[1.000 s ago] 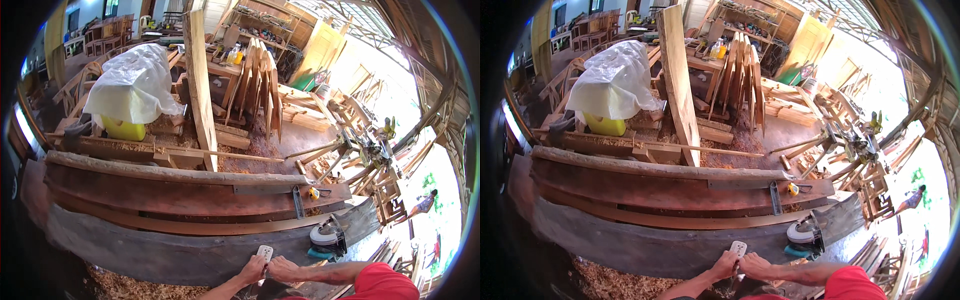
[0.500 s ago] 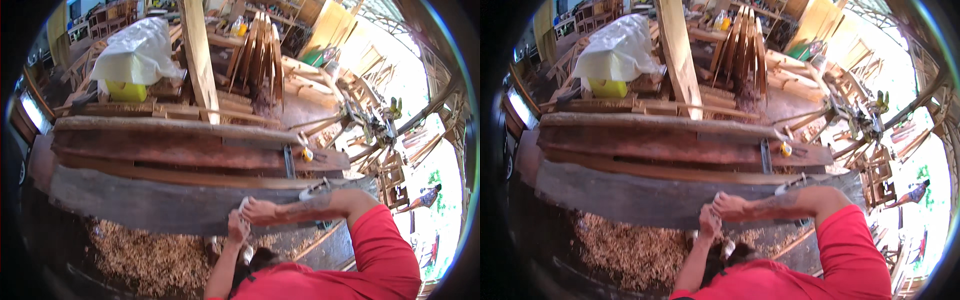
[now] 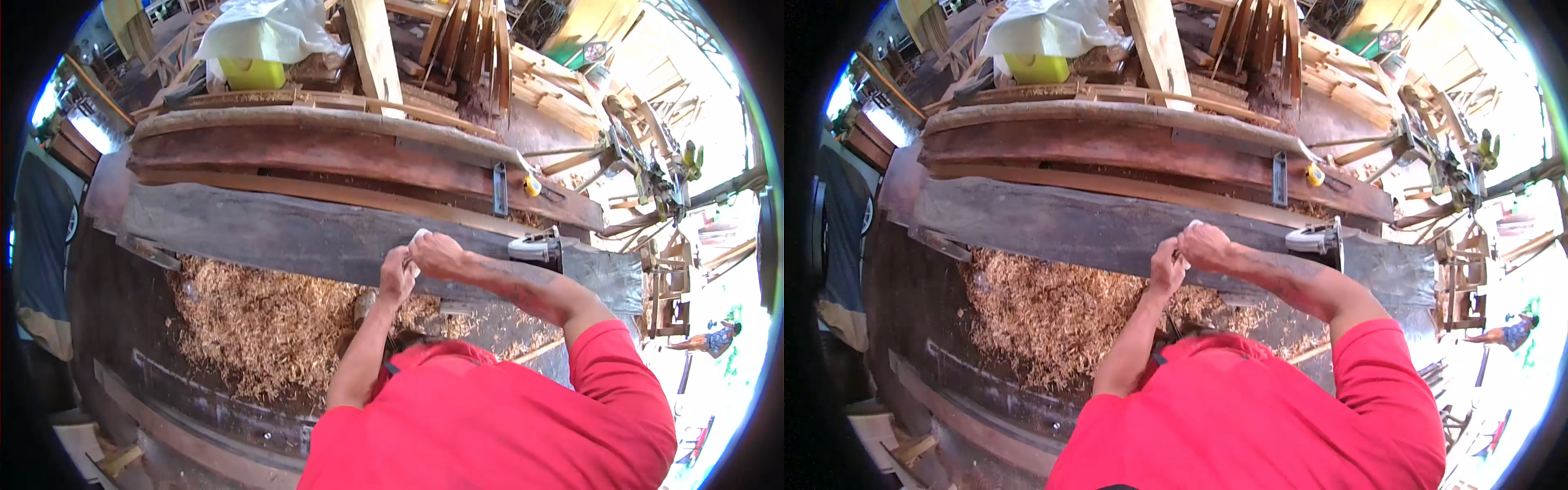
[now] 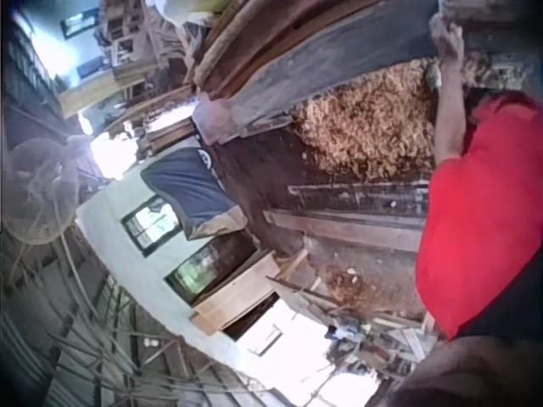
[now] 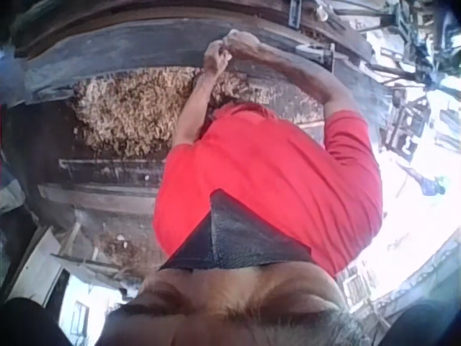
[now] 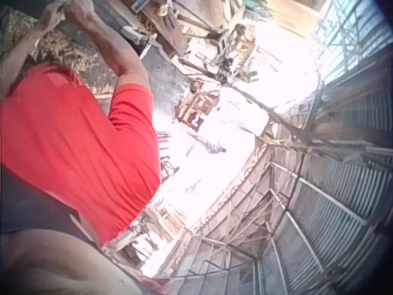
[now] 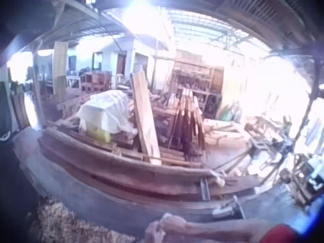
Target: The person picks up a circular saw and moves through a woodworking shop, retrieves a small part from a green case, and proceeds to disassemble and inspect a white power outlet strip.
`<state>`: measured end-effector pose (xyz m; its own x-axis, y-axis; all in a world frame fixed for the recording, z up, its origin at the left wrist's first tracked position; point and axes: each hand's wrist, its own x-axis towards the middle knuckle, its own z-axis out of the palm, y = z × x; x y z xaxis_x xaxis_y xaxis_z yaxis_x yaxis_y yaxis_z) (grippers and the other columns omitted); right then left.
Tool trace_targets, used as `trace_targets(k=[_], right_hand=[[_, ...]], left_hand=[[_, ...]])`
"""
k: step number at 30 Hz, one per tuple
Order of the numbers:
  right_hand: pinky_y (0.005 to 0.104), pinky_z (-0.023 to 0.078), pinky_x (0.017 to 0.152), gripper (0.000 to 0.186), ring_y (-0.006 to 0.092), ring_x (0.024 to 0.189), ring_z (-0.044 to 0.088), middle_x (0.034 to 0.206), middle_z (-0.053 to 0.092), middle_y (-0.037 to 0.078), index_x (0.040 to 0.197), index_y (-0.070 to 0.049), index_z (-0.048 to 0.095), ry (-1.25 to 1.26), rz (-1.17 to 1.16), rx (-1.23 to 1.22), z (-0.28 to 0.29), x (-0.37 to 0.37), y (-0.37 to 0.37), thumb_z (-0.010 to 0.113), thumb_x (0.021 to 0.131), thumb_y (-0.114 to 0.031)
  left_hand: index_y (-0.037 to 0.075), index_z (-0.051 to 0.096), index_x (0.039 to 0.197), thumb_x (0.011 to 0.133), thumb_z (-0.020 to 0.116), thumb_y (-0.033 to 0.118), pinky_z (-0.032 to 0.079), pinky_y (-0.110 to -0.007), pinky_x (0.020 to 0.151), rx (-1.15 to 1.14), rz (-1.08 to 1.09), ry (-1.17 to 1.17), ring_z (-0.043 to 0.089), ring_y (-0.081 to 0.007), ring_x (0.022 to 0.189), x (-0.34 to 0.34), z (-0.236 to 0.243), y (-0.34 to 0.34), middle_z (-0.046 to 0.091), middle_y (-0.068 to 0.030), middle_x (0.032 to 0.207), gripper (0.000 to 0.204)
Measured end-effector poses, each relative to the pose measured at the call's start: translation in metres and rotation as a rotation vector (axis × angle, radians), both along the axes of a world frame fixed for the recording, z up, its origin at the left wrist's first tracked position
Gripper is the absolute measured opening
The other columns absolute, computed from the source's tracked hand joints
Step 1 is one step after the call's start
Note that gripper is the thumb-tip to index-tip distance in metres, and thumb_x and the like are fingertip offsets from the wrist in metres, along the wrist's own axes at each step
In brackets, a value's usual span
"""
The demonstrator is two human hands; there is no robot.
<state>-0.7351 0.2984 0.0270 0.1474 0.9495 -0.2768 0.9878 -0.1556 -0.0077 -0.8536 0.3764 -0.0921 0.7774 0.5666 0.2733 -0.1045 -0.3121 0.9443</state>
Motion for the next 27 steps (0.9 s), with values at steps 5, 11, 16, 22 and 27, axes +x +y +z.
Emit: trace_targets(k=[5,11,16,22,27], right_hand=[[0.0413,0.054,0.084,0.021,0.0305,0.102,0.063,0.098,0.064,0.014,0.101,0.0,0.062,-0.022,0.168,0.055,0.005,0.002,-0.006,0.059,0.086,-0.015],[0.0451,0.055,0.085,0.021,0.0346,0.108,0.064,0.111,0.062,0.016,0.104,-0.002,0.065,0.193,-0.021,0.074,0.023,-0.003,-0.014,0.06,0.09,-0.016],[0.0477,0.056,0.083,0.024,0.0407,0.101,0.068,0.119,0.064,0.027,0.11,0.0,0.06,0.231,-0.318,-0.38,0.039,0.001,0.004,0.055,0.094,-0.018],[0.0471,0.056,0.082,0.022,0.0386,0.103,0.065,0.108,0.063,0.021,0.11,-0.004,0.06,0.16,-0.048,0.105,-0.001,0.005,-0.019,0.059,0.088,-0.009],[0.0478,0.055,0.082,0.022,0.0388,0.103,0.064,0.106,0.061,0.019,0.108,-0.005,0.058,0.302,-0.118,0.193,0.007,0.0,-0.024,0.06,0.086,-0.006]], left_hand=[[0.003,0.064,0.109,0.078,0.074,-0.002,0.051,-0.044,0.091,0.032,0.016,-0.015,0.062,-0.038,0.106,-0.004,0.013,-0.004,0.068,-0.016,0.104,0.033],[0.005,0.068,0.1,0.074,0.079,0.001,0.049,-0.044,0.092,0.202,0.068,-0.047,0.062,-0.0352,0.103,0.004,0.003,-0.004,0.068,-0.0121,0.103,0.029],[0.004,0.067,0.098,0.072,0.077,-0.002,0.051,-0.043,0.09,0.209,0.057,-0.043,0.063,-0.0333,0.101,0.008,-0.001,-0.003,0.068,-0.0115,0.102,0.028],[0.005,0.066,0.101,0.071,0.079,0.0,0.049,-0.044,0.094,0.216,0.045,-0.041,0.059,-0.0354,0.109,0.006,0.007,-0.005,0.064,-0.014,0.113,0.034],[0.004,0.067,0.099,0.071,0.08,0.001,0.049,-0.044,0.095,0.228,0.028,-0.012,0.057,-0.0353,0.111,0.002,0.005,-0.003,0.062,-0.0139,0.116,0.031]])
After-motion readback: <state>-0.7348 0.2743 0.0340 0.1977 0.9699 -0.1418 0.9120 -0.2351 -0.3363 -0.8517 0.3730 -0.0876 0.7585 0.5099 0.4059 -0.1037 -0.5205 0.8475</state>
